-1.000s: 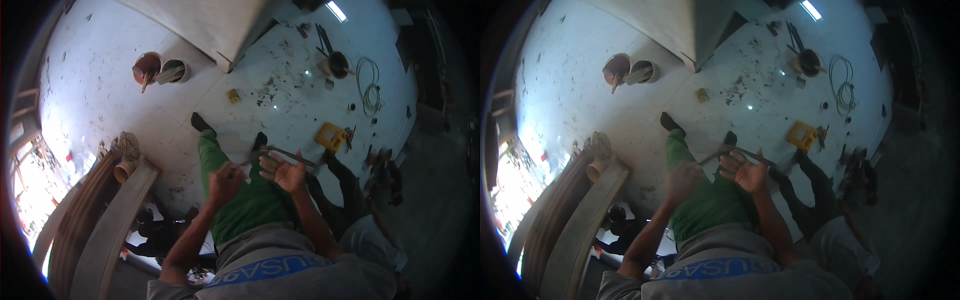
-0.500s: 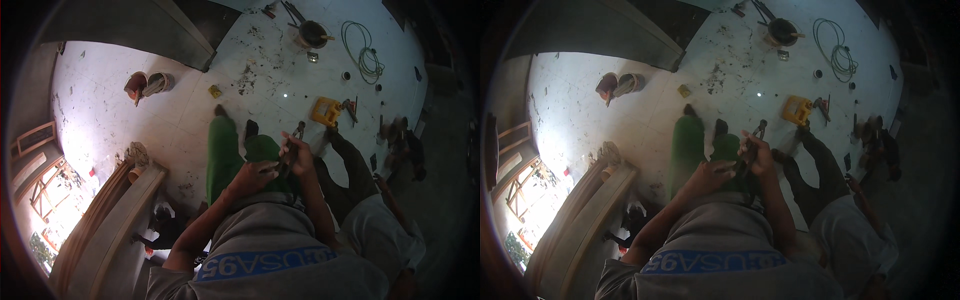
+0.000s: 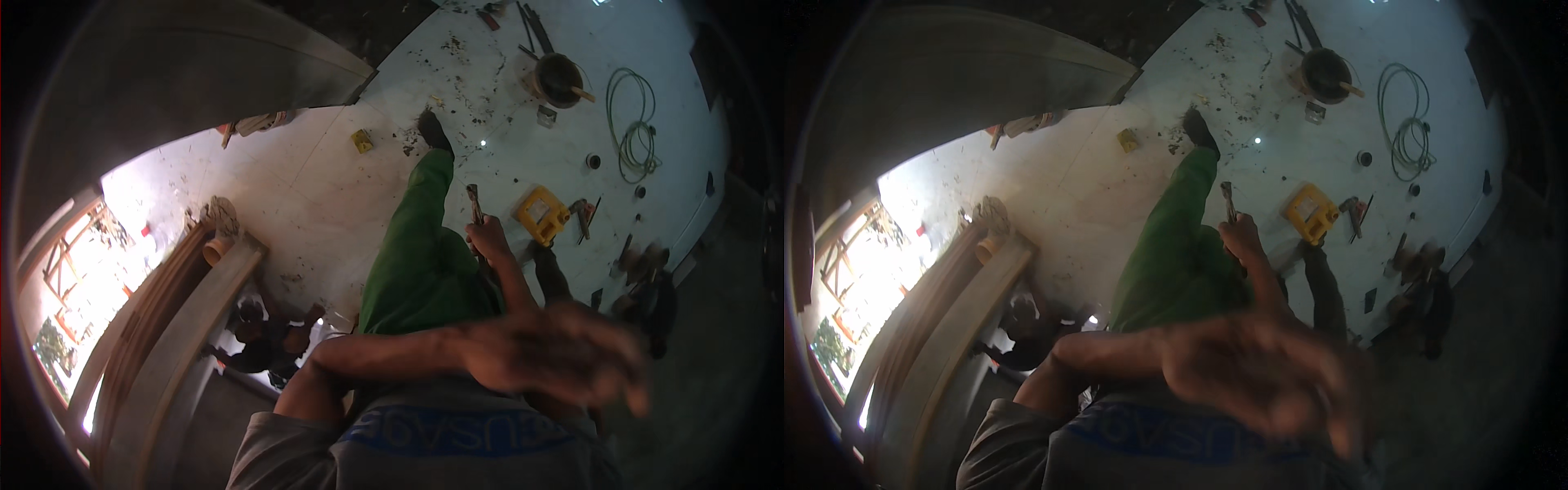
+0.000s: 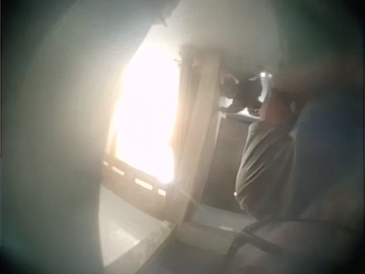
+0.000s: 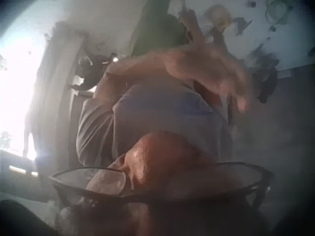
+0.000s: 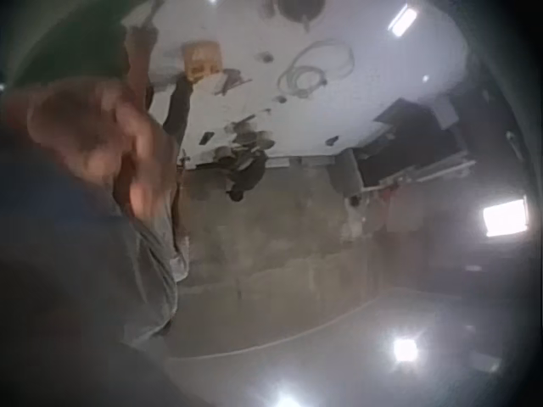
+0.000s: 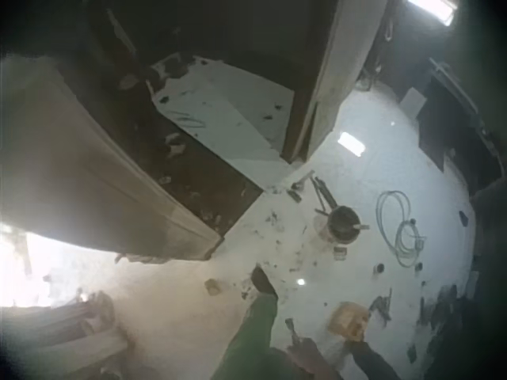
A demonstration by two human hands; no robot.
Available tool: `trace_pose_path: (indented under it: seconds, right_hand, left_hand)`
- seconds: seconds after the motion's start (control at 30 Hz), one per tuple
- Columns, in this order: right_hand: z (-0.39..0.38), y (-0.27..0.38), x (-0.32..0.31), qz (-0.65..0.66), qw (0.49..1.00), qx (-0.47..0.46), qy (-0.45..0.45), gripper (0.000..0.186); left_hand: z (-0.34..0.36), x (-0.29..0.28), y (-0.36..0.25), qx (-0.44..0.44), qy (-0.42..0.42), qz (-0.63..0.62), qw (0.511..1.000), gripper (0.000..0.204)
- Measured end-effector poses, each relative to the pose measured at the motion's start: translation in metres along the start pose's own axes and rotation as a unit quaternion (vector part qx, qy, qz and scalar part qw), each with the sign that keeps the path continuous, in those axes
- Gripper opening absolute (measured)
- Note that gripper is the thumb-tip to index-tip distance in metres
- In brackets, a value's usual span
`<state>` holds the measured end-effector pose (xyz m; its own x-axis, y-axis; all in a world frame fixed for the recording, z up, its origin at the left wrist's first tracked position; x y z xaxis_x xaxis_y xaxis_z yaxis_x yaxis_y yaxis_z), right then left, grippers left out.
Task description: The person applies mortar to the edge of a wall using a trowel, uses pliers to adjust the corner, and fits a tile onto the wall edge.
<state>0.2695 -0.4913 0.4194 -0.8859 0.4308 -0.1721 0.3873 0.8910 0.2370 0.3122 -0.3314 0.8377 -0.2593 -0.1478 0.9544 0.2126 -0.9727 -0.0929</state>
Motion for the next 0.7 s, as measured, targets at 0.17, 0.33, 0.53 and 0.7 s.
trace_pose_path:
  seconds: [0.17, 0.33, 0.53, 0.7]
  right_hand:
    - [0.016, 0.043, -0.019, 0.101, 0.991, 0.056, 0.072, 0.038]
    - [0.023, 0.110, -0.049, 0.150, 0.981, 0.076, 0.093, 0.040]
    - [0.042, 0.192, -0.067, 0.048, 0.990, 0.028, 0.130, 0.023]
    - [0.093, 0.225, -0.083, -0.034, 0.980, 0.048, 0.191, 0.019]
  left_hand:
    - [0.105, 0.016, -0.028, 0.013, 0.095, -0.420, 0.903, 0.033]
    - [0.171, -0.009, -0.064, 0.126, 0.082, -0.374, 0.915, 0.025]
    - [0.208, -0.046, -0.145, 0.303, -0.047, -0.409, 0.860, 0.026]
    - [0.225, -0.135, -0.192, 0.347, -0.073, -0.121, 0.927, 0.026]
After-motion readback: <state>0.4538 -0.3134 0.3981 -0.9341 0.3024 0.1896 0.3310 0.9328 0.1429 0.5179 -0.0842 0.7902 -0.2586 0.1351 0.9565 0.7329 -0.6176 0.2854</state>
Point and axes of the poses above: each hand's wrist, its own z-axis towards the middle knuckle, its own x-axis out of the palm, y = z × x, the point moved 9 cm from there along z, towards the middle knuckle, and after that the axes turned 6 degrees about x, right-handed, at the moved point
